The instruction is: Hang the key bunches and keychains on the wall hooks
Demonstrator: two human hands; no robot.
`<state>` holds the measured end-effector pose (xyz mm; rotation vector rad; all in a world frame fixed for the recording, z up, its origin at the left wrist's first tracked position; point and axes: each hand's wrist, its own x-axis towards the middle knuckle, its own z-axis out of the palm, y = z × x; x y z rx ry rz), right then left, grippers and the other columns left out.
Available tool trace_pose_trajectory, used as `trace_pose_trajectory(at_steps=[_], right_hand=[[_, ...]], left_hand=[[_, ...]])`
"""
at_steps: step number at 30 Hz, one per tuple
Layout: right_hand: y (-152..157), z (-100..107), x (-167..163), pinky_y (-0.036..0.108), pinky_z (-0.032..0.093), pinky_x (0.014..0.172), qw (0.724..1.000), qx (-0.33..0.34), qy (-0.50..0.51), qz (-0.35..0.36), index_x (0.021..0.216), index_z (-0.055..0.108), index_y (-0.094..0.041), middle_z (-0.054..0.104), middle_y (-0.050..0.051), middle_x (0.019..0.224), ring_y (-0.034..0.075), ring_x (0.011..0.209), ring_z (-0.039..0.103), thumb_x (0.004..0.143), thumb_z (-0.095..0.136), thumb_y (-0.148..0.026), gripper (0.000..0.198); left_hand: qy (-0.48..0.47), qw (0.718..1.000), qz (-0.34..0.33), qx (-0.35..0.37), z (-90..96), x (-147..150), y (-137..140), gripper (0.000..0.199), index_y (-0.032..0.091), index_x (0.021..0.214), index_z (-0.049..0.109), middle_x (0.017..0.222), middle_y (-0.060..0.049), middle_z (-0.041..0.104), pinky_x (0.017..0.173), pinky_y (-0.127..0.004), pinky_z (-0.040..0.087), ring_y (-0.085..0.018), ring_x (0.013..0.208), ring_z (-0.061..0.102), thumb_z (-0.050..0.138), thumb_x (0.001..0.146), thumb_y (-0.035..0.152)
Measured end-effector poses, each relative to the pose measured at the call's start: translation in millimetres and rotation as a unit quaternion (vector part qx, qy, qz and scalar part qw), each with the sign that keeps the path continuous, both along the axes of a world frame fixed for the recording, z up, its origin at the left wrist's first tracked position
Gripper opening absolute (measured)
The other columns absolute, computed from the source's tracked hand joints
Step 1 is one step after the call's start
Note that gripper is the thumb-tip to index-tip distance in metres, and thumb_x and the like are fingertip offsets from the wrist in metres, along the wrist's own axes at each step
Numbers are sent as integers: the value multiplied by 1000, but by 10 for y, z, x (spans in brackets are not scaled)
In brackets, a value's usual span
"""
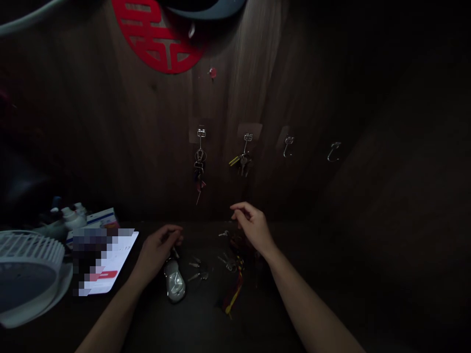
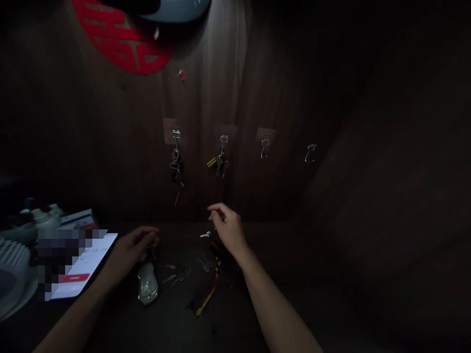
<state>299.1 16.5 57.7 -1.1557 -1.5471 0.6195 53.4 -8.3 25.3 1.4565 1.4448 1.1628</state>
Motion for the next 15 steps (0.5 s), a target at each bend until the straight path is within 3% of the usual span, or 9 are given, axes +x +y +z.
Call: trace_pose_trajectory(at_steps=[6,11,15], right_hand=[[-237,-302,-99,23,40,55,989,-64,-128,39,89,64,-22,64,-2,71,12,60,56,82,46,-24,20],[-387,-424,-185,28,41,75,969,-62,-228,68,87,65,-25,68,-2,87,16,81,61,82,49,-18,19],[-422,-508,-248,28,40,79,952,-54,-276,125,88,66,-23,66,1,89,16,88,59,83,50,-17,18]], left_hand=[[22,1000,-16,1,-46,-22,21,34,19,91,63,77,-3,70,61,-26,48,-19,75,66,53,75,47],[44,999,-5,-7,-36,-43,19,35,19,95,62,82,-5,70,54,-24,47,-20,75,66,50,76,46],[79,996,36,-4,12,-118,22,31,21,95,62,88,-3,71,59,-26,49,-19,74,67,47,77,41]])
